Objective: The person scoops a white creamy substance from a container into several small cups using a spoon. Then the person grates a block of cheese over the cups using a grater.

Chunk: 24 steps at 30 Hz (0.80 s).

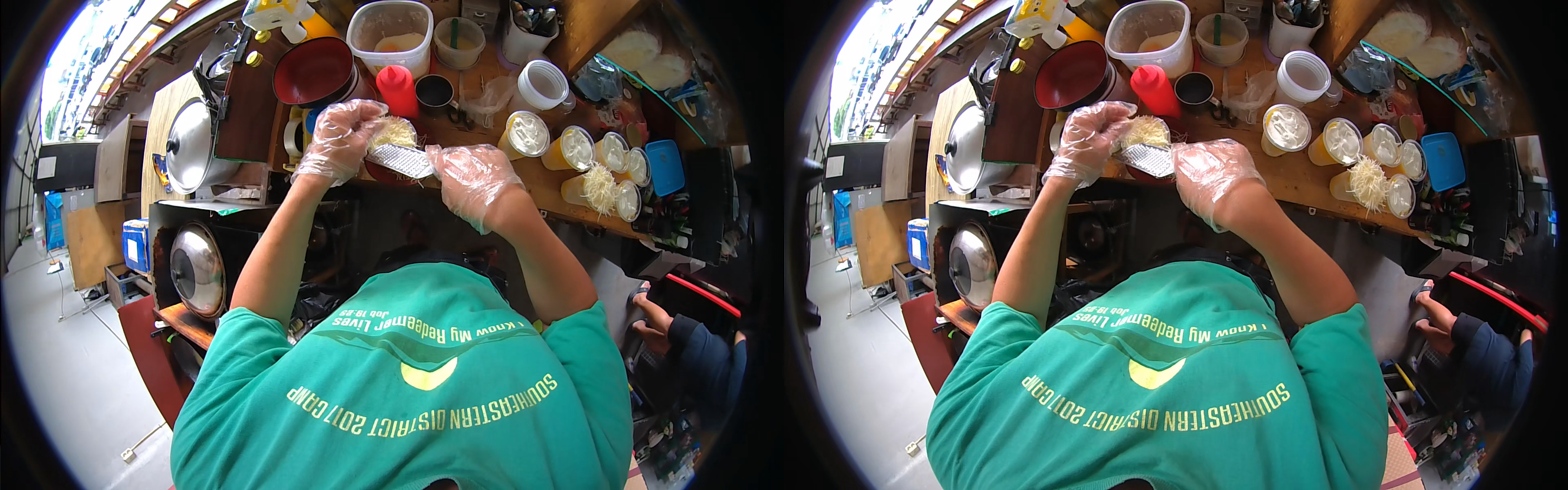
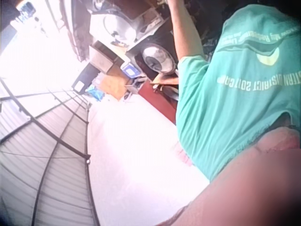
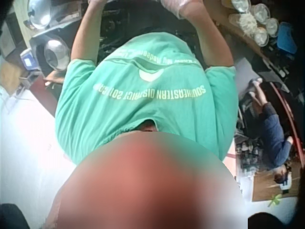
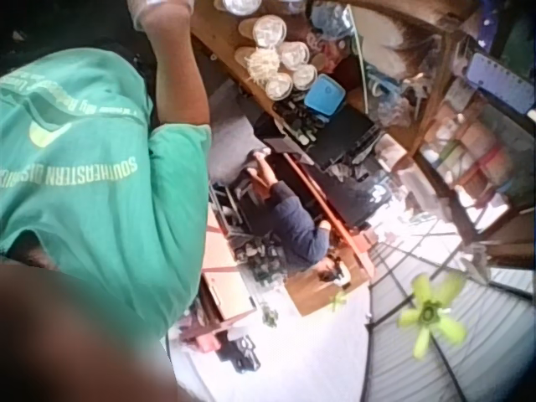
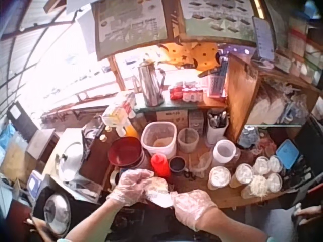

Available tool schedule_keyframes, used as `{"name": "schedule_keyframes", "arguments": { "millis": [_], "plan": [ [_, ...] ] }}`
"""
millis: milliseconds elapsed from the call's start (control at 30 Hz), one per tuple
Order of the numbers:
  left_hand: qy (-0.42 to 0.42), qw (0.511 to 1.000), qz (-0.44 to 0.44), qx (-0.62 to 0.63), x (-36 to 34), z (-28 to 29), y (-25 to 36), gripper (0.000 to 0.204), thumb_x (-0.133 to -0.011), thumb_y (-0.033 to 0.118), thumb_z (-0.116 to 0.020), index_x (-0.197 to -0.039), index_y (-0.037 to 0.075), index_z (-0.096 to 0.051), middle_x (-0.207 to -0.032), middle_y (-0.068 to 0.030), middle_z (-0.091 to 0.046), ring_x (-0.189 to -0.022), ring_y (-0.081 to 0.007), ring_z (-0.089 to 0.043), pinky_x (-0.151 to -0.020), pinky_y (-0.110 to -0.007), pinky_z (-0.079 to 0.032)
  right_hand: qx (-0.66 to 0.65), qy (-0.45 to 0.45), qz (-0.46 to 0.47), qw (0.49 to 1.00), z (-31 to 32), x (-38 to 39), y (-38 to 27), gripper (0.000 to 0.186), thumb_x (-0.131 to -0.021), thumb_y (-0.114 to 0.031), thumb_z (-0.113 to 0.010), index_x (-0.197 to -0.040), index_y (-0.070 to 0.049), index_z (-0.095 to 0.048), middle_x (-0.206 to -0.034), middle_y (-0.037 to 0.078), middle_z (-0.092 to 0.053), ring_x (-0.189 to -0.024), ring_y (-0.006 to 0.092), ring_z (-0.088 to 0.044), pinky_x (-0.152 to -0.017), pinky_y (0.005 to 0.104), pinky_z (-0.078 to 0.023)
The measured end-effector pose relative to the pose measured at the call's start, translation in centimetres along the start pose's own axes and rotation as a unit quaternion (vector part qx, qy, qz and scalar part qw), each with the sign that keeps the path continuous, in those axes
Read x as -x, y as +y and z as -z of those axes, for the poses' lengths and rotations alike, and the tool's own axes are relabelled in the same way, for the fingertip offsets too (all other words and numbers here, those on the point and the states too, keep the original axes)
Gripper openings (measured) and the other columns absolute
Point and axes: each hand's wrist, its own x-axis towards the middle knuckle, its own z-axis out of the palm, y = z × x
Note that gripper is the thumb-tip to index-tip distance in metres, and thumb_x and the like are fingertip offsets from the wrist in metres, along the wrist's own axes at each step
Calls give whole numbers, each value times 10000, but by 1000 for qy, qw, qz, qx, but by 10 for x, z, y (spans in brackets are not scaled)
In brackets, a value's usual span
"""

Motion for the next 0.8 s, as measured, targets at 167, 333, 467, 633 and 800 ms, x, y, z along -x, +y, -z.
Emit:
{"name": "schedule_keyframes", "arguments": {
  "millis": [167,333,467,633,800],
  "plan": [
    [-83,996,13,-12,-4,1,-7,245,-955,95,-717,-1182,14,-758,-1131,-203,-768,-1038,-344,-748,-939,-396,-562,-3,4,5,1000,-9,9,1,244,-966,-137,-481,-1047,-58,-698,-1003,176,-764,-995,349,-733,-884,466,-568],
    [-100,994,47,8,-2,-1,-3,265,-966,88,-699,-1216,9,-744,-1140,-212,-764,-1049,-352,-745,-931,-387,-564,2,38,-2,999,-22,16,1,278,-977,-135,-487,-1134,-39,-696,-962,167,-769,-931,345,-747,-839,471,-573],
    [-112,993,-25,-42,-1,0,0,269,-954,65,-688,-1214,16,-740,-1118,-213,-762,-1038,-359,-744,-912,-382,-566,10,53,-21,998,-38,20,-17,374,-978,-129,-508,-1303,-13,-653,-939,156,-774,-884,331,-757,-804,456,-581],
    [-101,994,-34,-8,1,4,5,254,-927,86,-720,-1170,19,-747,-1094,-195,-767,-1026,-369,-734,-926,-407,-564,-9,43,-46,998,-42,24,-23,452,-962,-109,-525,-1395,0,-597,-955,163,-773,-873,318,-757,-793,429,-592],
    [89,966,171,171,15,8,13,188,-920,128,-820,-1041,-4,-763,-862,-39,-747,-708,-94,-645,-688,-247,-541,-60,89,-41,993,-67,12,-7,369,-943,-85,-535,-1297,-2,-599,-994,211,-764,-932,333,-757,-775,440,-590]
  ]
}}
